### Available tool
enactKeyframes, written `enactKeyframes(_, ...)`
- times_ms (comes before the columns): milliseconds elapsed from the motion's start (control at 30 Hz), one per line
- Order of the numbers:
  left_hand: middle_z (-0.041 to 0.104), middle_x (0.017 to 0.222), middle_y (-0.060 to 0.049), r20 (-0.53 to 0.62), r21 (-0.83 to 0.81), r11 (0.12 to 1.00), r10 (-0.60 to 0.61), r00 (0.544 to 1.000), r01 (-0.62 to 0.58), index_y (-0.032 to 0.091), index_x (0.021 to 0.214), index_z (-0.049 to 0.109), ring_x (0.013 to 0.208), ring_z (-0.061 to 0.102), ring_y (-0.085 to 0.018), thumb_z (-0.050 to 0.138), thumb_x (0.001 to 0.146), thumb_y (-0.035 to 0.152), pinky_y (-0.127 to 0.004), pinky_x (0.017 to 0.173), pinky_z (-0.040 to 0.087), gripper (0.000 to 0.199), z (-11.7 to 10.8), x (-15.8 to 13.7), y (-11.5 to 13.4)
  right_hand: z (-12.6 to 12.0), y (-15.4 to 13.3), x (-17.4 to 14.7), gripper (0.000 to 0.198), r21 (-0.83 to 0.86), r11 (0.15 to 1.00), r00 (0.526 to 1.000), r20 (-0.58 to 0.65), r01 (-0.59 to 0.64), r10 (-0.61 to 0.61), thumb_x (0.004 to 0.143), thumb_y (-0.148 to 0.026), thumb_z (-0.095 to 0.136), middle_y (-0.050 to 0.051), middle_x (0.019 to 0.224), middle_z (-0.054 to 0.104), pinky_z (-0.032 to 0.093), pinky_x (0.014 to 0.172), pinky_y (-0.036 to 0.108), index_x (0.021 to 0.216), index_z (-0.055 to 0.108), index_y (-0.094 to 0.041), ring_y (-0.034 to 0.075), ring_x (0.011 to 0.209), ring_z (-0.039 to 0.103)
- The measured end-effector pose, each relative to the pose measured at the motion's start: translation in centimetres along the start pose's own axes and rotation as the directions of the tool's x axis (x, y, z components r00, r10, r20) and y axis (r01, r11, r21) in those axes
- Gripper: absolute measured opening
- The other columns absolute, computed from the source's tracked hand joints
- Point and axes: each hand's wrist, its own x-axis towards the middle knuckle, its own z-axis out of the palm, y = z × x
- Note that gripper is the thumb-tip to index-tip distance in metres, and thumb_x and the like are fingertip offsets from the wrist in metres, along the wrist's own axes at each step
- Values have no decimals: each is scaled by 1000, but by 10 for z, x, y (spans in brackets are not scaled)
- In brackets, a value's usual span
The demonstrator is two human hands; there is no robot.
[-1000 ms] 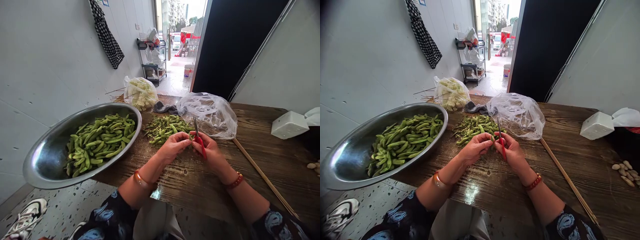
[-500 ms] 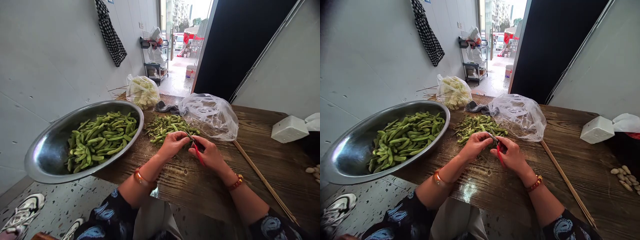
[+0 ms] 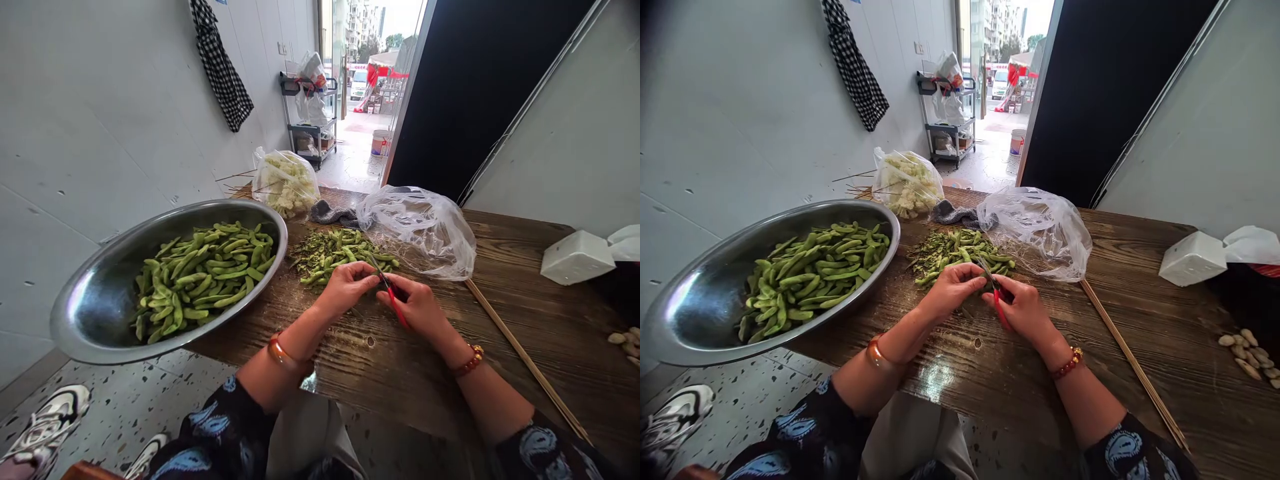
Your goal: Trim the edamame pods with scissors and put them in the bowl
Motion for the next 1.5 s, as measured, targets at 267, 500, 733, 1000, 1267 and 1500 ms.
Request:
enactKeyframes(267,52,62,5,-118,-298,951,-122,985,83,13,81,61,46,37,-2,76,66,33,-16,42,22,29,-3,2,-3,-3,6,4,44,108,991,997,-25,-73,76,80,-45,63,-2,65,55,38,56,24,111,67,-14,12,58,46)
enactKeyframes(500,51,58,5,-136,-495,865,-169,976,81,14,77,54,44,40,-2,80,61,30,-14,36,18,34,-7,5,0,1,5,2,51,93,994,997,-38,-56,60,79,-47,63,0,70,58,42,60,26,117,63,-12,14,62,50)
enactKeyframes(733,57,61,4,-126,-420,901,-178,976,110,13,75,53,41,43,-2,81,60,33,-14,35,19,37,-1,2,-1,5,5,0,51,59,998,997,-69,23,-18,77,-46,66,2,77,62,48,64,28,115,63,-13,15,65,55)
enactKeyframes(1000,60,63,3,-104,-347,930,-168,980,122,14,76,52,40,42,-1,76,66,33,-14,36,20,33,1,-1,2,3,3,0,46,0,1000,996,-85,14,-14,78,-49,64,2,73,62,46,59,27,109,66,-15,15,61,52)
enactKeyframes(1267,53,58,5,-118,-334,936,-156,981,108,15,78,51,40,38,-1,76,66,35,-14,36,18,34,-1,2,1,1,-1,1,43,-32,999,997,-78,3,-5,80,-48,63,2,71,64,45,60,26,109,69,-18,14,60,52)
enactKeyframes(1500,45,60,5,-190,-490,871,-156,969,44,15,75,49,44,37,-3,68,72,31,-15,37,19,25,-16,7,4,-9,3,5,48,97,991,985,-142,-89,103,81,-51,60,-1,65,57,38,56,24,112,67,-16,13,57,46)
